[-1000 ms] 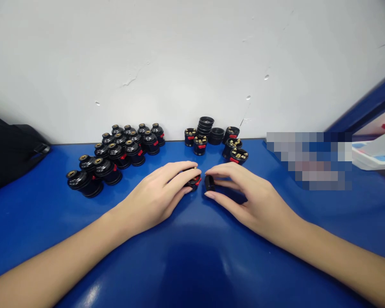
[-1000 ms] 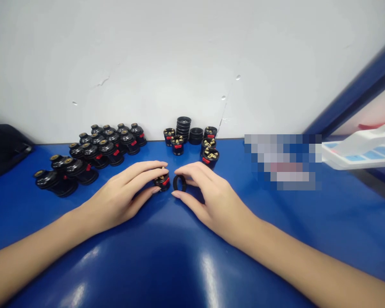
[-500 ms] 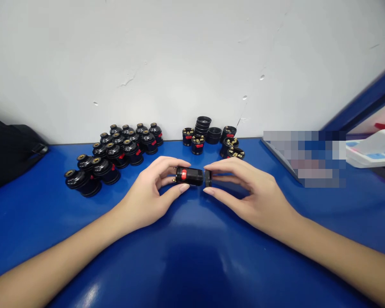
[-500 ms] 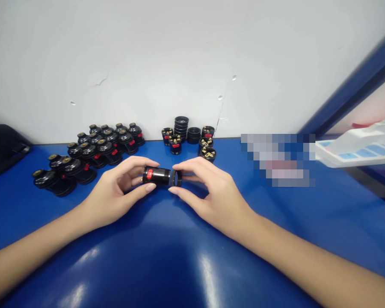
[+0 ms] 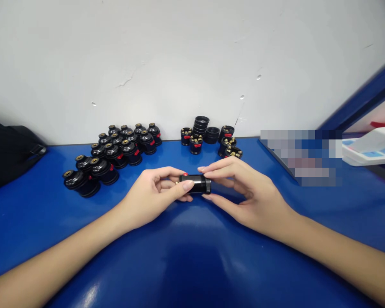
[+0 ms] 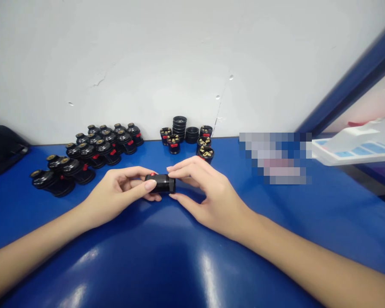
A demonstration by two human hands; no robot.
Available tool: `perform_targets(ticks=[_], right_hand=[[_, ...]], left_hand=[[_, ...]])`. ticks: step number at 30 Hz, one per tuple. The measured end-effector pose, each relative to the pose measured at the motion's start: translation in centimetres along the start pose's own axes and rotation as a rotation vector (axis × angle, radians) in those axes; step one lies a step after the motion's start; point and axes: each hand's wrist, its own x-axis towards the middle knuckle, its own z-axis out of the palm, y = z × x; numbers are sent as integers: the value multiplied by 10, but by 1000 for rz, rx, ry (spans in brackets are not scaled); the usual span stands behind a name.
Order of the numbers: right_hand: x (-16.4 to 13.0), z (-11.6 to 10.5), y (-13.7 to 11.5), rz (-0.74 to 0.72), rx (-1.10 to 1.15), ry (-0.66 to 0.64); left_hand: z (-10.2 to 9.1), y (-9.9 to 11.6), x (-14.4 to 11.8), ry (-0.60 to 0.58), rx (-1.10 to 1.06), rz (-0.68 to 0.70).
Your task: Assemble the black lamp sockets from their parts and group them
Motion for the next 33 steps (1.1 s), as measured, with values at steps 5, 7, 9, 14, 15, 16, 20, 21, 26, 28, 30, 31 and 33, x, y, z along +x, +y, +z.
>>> perform_targets(ticks=[5,7,9,14,15,16,20,21,26,28,30,31,33], right_hand=[[2,0,4,-45,14,0],[2,1,2,-1,43,-7],[2,1,0,56,80,-13],[4,1,-5,183,175,-22],[4,1,-6,205,199,-25],[5,1,-6,223,220,-28],[7,0,-6,264,266,-39],[7,0,-6,271,273,-41],[6,0,-4,290,296,-37],[5,0,-3,290,278,-27],[5,1,-2,291,255,-19],[5,1,-2,291,248,-19],[5,1,-2,291,244,-26]], left_hand=[[-1,-2,0,-26,79,36],[-2,-6,0,-19,72,90],[-3,-10,-1,-11,86,157],[-7,-15,-2,42,396,524],[-9,-15,-2,57,506,633],[-10,-14,-2,69,612,738],[-14,-14,-2,54,833,952],[-14,-14,-2,45,841,954],[-15,-17,2,20,757,839],[-15,-19,4,2,673,773],[-16,-20,6,0,606,689],[-16,-21,6,-1,598,641],[-16,-20,5,-17,644,571]])
